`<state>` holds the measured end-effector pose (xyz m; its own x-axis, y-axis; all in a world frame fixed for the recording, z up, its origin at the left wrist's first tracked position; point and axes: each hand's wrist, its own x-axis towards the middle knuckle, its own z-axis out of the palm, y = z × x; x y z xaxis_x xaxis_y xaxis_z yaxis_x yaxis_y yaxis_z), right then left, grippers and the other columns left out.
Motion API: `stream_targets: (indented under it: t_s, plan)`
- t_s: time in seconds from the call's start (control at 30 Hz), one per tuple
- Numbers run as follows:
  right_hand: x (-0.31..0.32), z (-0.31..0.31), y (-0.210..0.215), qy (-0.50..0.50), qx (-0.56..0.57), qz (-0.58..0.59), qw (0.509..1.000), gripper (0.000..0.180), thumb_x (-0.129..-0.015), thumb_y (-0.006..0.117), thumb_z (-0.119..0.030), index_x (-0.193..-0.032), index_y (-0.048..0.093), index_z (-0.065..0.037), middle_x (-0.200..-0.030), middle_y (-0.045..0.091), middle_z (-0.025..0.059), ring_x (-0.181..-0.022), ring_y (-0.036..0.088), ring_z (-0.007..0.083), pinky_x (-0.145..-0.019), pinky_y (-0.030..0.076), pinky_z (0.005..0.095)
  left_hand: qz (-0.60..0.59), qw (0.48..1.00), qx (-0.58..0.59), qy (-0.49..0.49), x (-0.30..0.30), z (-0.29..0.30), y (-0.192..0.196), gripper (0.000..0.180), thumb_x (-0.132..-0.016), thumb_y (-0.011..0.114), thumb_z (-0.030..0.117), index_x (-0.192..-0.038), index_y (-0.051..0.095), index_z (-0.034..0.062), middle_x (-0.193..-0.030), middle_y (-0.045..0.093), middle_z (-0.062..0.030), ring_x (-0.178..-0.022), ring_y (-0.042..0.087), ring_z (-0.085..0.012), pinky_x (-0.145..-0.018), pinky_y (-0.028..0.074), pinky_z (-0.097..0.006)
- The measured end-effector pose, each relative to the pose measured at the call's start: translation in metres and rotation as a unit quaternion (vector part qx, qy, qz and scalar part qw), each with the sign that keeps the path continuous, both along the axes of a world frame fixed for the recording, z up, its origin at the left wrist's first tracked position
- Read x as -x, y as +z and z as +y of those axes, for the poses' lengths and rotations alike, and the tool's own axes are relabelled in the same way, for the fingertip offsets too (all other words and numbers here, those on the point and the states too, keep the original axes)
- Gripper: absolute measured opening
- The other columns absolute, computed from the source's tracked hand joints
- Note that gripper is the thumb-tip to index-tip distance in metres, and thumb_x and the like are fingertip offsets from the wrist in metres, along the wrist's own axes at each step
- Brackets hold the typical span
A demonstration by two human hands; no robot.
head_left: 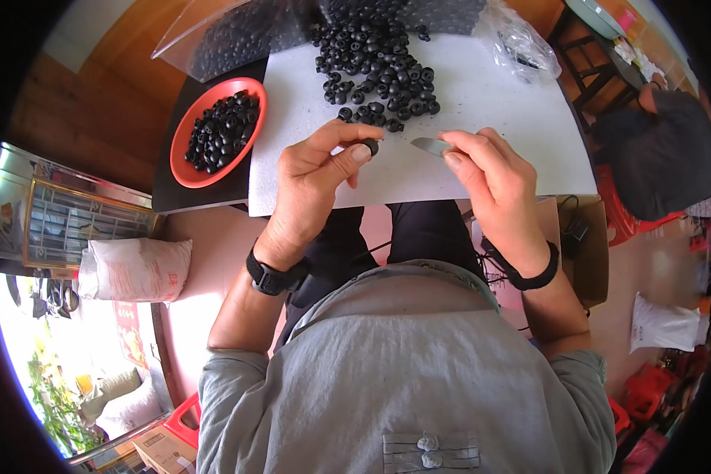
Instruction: Using a small blade to process or pit small black fruits or beads at a table.
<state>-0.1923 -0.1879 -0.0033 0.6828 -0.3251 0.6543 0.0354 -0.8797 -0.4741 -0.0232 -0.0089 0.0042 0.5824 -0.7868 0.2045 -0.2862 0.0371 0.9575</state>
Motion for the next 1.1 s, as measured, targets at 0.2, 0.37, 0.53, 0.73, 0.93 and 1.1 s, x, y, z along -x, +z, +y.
stream_targets:
  t_s: [0.2, 0.37, 0.53, 0.73, 0.93, 1.1]
  plan:
    - [-0.012, 0.008, -0.002, 0.038, -0.163, 0.011, 0.986, 0.019, -0.094, 0.078, -0.018, -0.094, 0.067, -0.002, -0.079, 0.067, 0.0114, -0.061, 0.063, 0.0239, -0.057, 0.048, 0.0345, 0.267, 0.948, 0.151, -0.080, 0.006, -0.012, -0.013, 0.021, -0.101, 0.067, 0.004, -0.120, 0.073, -0.0045, -0.105, 0.070, -0.0092, -0.086, 0.063, -0.0167, -0.074, 0.053, -0.031]
    - [-0.013, 0.006, -0.002, 0.040, -0.200, 0.027, 0.979, 0.019, -0.094, 0.078, -0.019, -0.092, 0.067, -0.003, -0.073, 0.065, 0.0110, -0.057, 0.061, 0.0235, -0.055, 0.047, 0.0345, 0.299, 0.934, 0.156, -0.121, 0.005, -0.014, -0.022, 0.027, -0.103, 0.064, 0.002, -0.127, 0.072, -0.0044, -0.109, 0.069, -0.0103, -0.089, 0.064, -0.0182, -0.076, 0.054, -0.031]
    - [-0.018, 0.008, -0.009, 0.032, -0.180, 0.006, 0.983, 0.020, -0.094, 0.078, -0.019, -0.090, 0.067, -0.003, -0.073, 0.066, 0.0118, -0.056, 0.061, 0.0250, -0.054, 0.047, 0.0351, 0.265, 0.945, 0.160, -0.109, 0.009, -0.015, -0.028, 0.029, -0.103, 0.062, 0.000, -0.130, 0.072, -0.0033, -0.113, 0.065, -0.0094, -0.092, 0.064, -0.0182, -0.078, 0.055, -0.032]
    - [-0.019, 0.009, -0.011, 0.027, -0.126, -0.009, 0.992, 0.017, -0.098, 0.075, -0.014, -0.093, 0.067, 0.000, -0.070, 0.060, 0.0060, -0.059, 0.053, 0.0113, -0.056, 0.043, 0.0282, 0.227, 0.954, 0.167, -0.104, 0.012, -0.016, -0.030, 0.029, -0.104, 0.059, -0.002, -0.130, 0.071, -0.0029, -0.116, 0.063, -0.0093, -0.094, 0.062, -0.0185, -0.079, 0.055, -0.032]
    - [-0.019, 0.008, -0.012, 0.026, -0.113, -0.006, 0.993, 0.019, -0.098, 0.075, -0.016, -0.091, 0.067, 0.000, -0.072, 0.062, 0.0071, -0.058, 0.054, 0.0143, -0.056, 0.043, 0.0294, 0.207, 0.958, 0.173, -0.094, 0.013, -0.018, -0.032, 0.030, -0.103, 0.059, -0.004, -0.131, 0.071, -0.0028, -0.117, 0.062, -0.0097, -0.091, 0.062, -0.0189, -0.079, 0.055, -0.032]
    - [-0.020, 0.008, -0.012, 0.014, -0.103, -0.004, 0.995, 0.025, -0.096, 0.076, -0.027, -0.088, 0.064, -0.006, -0.075, 0.068, 0.0104, -0.059, 0.065, 0.0310, -0.054, 0.048, 0.0401, 0.185, 0.963, 0.175, -0.091, 0.014, -0.018, -0.034, 0.030, -0.103, 0.058, -0.004, -0.131, 0.071, -0.0027, -0.118, 0.062, -0.0101, -0.090, 0.062, -0.0190, -0.079, 0.055, -0.031]
